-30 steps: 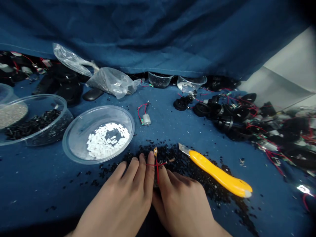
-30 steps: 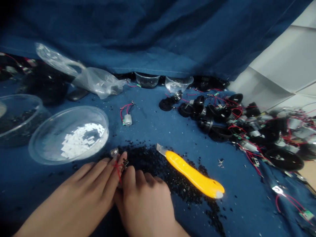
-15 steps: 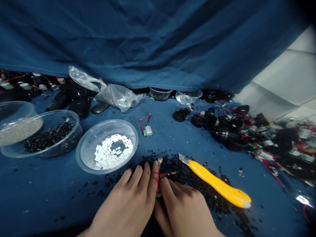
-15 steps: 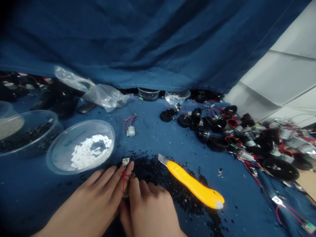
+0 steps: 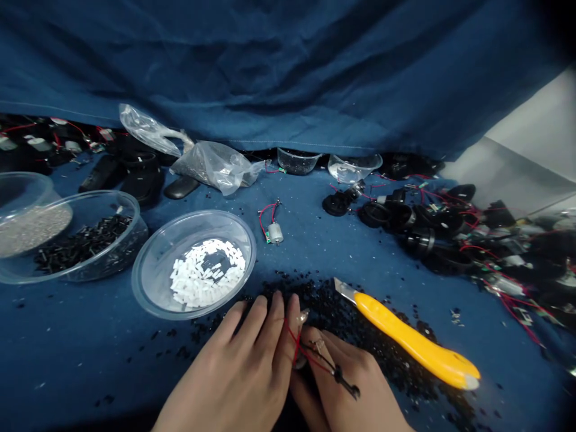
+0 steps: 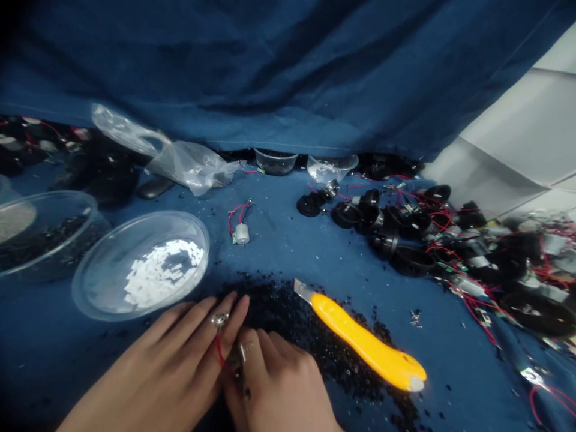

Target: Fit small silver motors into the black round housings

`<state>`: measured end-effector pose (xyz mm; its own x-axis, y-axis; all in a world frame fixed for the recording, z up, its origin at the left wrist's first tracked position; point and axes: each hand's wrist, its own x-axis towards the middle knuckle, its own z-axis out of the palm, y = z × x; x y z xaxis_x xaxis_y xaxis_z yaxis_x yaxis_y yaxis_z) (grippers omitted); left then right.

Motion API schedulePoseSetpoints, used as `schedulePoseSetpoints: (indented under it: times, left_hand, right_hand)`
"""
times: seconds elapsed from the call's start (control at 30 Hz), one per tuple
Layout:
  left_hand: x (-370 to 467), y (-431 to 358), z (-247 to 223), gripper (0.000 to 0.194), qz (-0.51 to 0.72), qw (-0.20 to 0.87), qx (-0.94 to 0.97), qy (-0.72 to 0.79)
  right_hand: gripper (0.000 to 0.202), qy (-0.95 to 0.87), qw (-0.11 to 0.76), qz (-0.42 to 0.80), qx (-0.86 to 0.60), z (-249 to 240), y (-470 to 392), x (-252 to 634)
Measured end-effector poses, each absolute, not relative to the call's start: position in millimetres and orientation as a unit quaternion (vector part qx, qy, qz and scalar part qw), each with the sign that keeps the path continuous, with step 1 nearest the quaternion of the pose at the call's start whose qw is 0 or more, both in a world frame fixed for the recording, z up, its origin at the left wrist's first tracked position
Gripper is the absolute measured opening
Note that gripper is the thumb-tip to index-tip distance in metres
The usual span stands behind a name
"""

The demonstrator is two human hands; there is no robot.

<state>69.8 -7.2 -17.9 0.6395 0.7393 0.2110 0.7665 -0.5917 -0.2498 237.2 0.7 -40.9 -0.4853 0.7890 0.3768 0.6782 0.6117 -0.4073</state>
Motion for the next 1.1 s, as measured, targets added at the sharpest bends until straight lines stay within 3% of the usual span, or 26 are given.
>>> schedulePoseSetpoints:
  times: [0.83, 1.1]
  left_hand:
    - [76.8, -3.8, -30.5, 0.051, -0.058, 0.161, -0.891, -0.421]
    - [77.4, -2.1, -29.3, 0.052, -0.038, 0.157, -0.9, -0.405]
  right_hand:
    - [0.026, -0.861, 0.179, -0.002, -0.475, -32.9, 0.1, 237.3]
    - [0.032, -0.853, 0.199, -0.007, -0.482, -33.1, 1.2, 237.0]
